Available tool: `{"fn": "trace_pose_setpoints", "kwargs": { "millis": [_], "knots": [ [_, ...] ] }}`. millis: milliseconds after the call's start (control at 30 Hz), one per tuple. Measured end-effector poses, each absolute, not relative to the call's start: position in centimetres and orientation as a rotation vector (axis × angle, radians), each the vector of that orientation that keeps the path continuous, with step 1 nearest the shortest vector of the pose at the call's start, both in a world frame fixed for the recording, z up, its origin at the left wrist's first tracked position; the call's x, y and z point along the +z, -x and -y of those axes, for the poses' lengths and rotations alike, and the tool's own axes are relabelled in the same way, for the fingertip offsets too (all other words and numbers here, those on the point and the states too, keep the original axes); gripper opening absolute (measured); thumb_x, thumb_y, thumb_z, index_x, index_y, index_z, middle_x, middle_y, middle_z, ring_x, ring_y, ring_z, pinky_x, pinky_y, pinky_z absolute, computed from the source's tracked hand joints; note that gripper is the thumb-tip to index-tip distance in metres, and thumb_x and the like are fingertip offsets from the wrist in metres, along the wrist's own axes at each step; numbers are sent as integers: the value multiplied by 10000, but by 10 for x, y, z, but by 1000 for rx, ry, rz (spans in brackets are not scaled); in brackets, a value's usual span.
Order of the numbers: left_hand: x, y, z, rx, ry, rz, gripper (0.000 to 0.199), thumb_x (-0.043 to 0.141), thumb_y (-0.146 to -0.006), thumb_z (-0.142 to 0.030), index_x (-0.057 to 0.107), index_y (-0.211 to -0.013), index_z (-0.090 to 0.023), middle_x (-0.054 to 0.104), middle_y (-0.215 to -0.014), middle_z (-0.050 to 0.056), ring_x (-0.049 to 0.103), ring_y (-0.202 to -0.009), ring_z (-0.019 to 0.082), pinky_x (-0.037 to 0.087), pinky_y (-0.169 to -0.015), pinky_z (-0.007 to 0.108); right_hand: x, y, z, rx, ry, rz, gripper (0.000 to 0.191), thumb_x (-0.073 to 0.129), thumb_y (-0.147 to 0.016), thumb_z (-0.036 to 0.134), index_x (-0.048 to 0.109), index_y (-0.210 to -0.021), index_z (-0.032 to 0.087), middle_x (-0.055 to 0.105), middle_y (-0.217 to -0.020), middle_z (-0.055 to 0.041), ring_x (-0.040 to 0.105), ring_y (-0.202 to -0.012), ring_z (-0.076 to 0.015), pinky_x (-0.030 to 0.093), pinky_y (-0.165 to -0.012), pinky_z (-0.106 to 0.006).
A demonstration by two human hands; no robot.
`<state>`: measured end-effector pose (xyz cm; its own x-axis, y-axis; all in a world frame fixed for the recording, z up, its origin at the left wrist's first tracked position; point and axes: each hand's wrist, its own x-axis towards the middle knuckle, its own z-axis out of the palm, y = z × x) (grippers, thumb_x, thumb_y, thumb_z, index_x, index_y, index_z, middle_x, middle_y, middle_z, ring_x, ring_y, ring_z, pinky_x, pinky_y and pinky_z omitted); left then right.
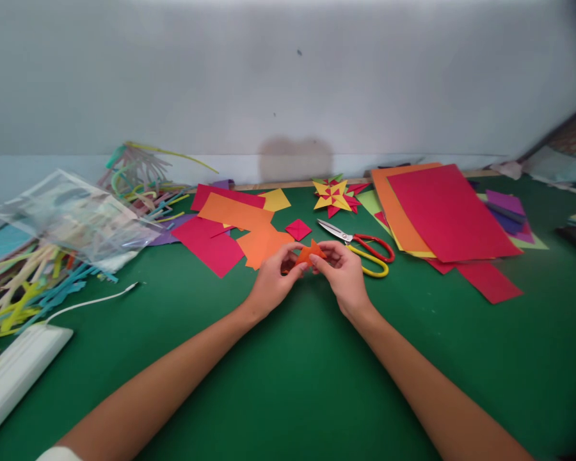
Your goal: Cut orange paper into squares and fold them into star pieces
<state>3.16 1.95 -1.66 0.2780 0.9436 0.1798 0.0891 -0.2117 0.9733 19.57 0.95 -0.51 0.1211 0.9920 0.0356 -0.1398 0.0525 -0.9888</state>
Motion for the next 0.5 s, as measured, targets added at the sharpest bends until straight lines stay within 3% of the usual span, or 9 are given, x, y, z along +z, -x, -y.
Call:
{"fn": "trace_pose_setpoints", "kwargs": {
  "millis": [167, 333, 500],
  "knots": [
    [-16, -31, -20, 1107, -1516, -979, 439, 696, -920, -307, 550, -1331, -253, 717, -992, 55, 721, -888, 196, 597, -828, 344, -5, -199, -11, 1120, 1085, 940, 278, 835, -769, 354, 659, -949, 237, 729, -843, -7, 682, -672, -176, 598, -637, -316],
    [-18, -30, -22, 1248, -1470, -1008, 242, 674, -934, -310, 648, -1158, -222, 716, -1047, 60, 714, -836, 164, 605, -796, 318, -4, -199, -11, 1235, 1057, 886, 331, 842, -758, 383, 583, -900, 235, 750, -842, -4, 721, -692, -183, 626, -722, -346],
    [-20, -29, -24, 1279, -1460, -1031, 215, 671, -938, -320, 688, -1117, -202, 732, -1024, 51, 706, -790, 142, 600, -770, 290, -4, -197, -10, 1276, 1048, 964, 404, 856, -747, 373, 585, -1022, 253, 776, -866, -3, 730, -713, -183, 617, -743, -340]
  ]
}}
